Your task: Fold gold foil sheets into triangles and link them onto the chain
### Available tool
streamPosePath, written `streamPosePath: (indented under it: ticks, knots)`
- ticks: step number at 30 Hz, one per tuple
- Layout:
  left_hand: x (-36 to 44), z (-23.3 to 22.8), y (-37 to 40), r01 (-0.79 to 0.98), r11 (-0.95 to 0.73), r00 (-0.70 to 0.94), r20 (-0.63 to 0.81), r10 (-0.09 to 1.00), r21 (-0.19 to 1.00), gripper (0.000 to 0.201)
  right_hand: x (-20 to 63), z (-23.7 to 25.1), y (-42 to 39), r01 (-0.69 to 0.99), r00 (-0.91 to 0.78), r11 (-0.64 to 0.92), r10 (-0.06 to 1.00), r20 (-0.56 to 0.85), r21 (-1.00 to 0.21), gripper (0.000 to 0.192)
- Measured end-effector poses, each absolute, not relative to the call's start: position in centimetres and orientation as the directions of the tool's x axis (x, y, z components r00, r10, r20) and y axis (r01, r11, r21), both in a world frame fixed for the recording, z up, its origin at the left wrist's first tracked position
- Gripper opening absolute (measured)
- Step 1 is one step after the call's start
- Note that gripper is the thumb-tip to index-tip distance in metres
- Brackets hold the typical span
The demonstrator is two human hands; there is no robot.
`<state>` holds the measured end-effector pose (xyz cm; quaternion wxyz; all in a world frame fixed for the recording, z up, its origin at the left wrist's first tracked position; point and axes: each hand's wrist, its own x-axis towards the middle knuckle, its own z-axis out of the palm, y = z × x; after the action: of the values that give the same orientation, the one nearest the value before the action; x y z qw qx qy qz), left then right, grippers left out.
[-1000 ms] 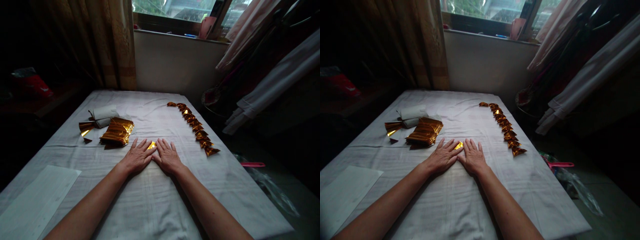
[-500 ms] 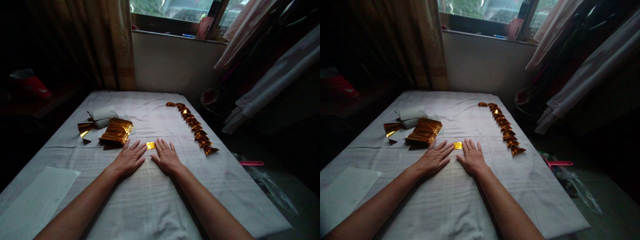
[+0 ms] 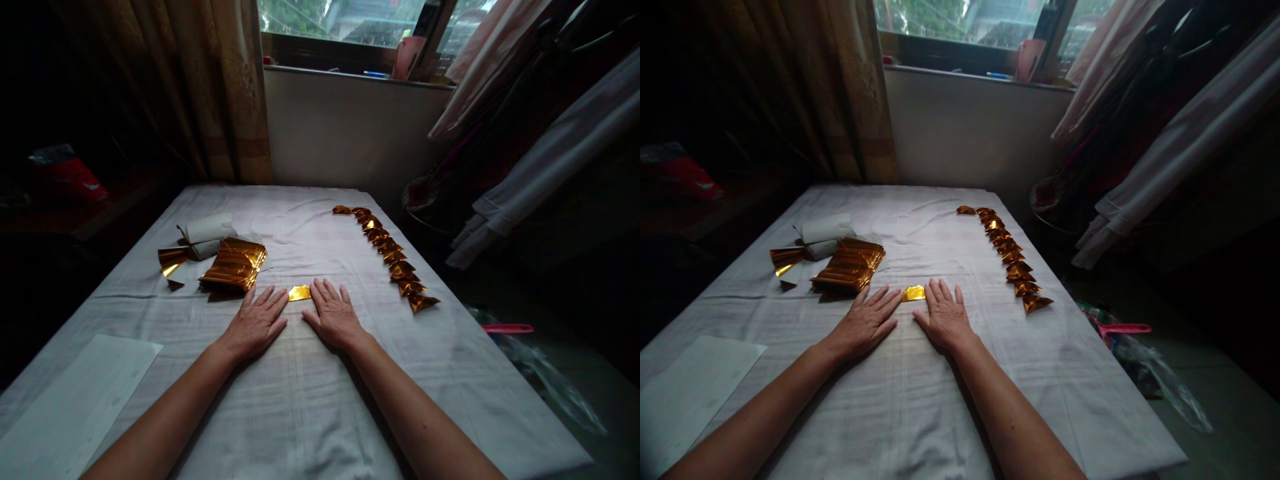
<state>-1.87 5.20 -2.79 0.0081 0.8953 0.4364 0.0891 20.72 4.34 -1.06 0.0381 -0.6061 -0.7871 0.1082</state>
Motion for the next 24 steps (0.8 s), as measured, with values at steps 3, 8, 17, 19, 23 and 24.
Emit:
streamPosePath:
  ticks: [3, 8, 17, 19, 23, 24]
  knots:
    - [-1.7, -2.6, 4.9, 0.791, -0.606, 0.578, 0.222, 0.785, 0.084, 0.05, 20.6, -1.1, 4.3, 0.946, -0.251, 0.231, 0.966, -0.062, -0.229, 0.066]
    - [0.2, -0.8, 5.2, 0.817, -0.571, 0.523, 0.312, 0.793, 0.084, 0.025, 20.3, -1.2, 4.2, 0.945, -0.221, 0.213, 0.975, -0.004, -0.248, 0.062]
    - [1.2, -0.6, 7.3, 0.854, -0.518, 0.481, 0.306, 0.821, 0.046, 0.018, 20.5, -0.8, 4.4, 0.933, -0.209, 0.22, 0.975, 0.071, -0.284, 0.045]
    - [1.0, -0.9, 7.4, 0.849, -0.527, 0.487, 0.329, 0.809, 0.041, 0.02, 20.6, -0.4, 4.7, 0.929, -0.206, 0.227, 0.973, 0.104, -0.291, 0.039]
    - [1.2, -1.1, 7.8, 0.867, -0.495, 0.448, 0.349, 0.823, 0.056, 0.026, 20.9, 0.5, 5.7, 0.922, -0.171, 0.203, 0.977, 0.124, -0.329, 0.029]
    - [1.3, -1.1, 8.0, 0.873, -0.48, 0.426, 0.349, 0.835, 0.081, 0.027, 20.9, 0.8, 6.0, 0.919, -0.157, 0.186, 0.981, 0.11, -0.347, 0.028]
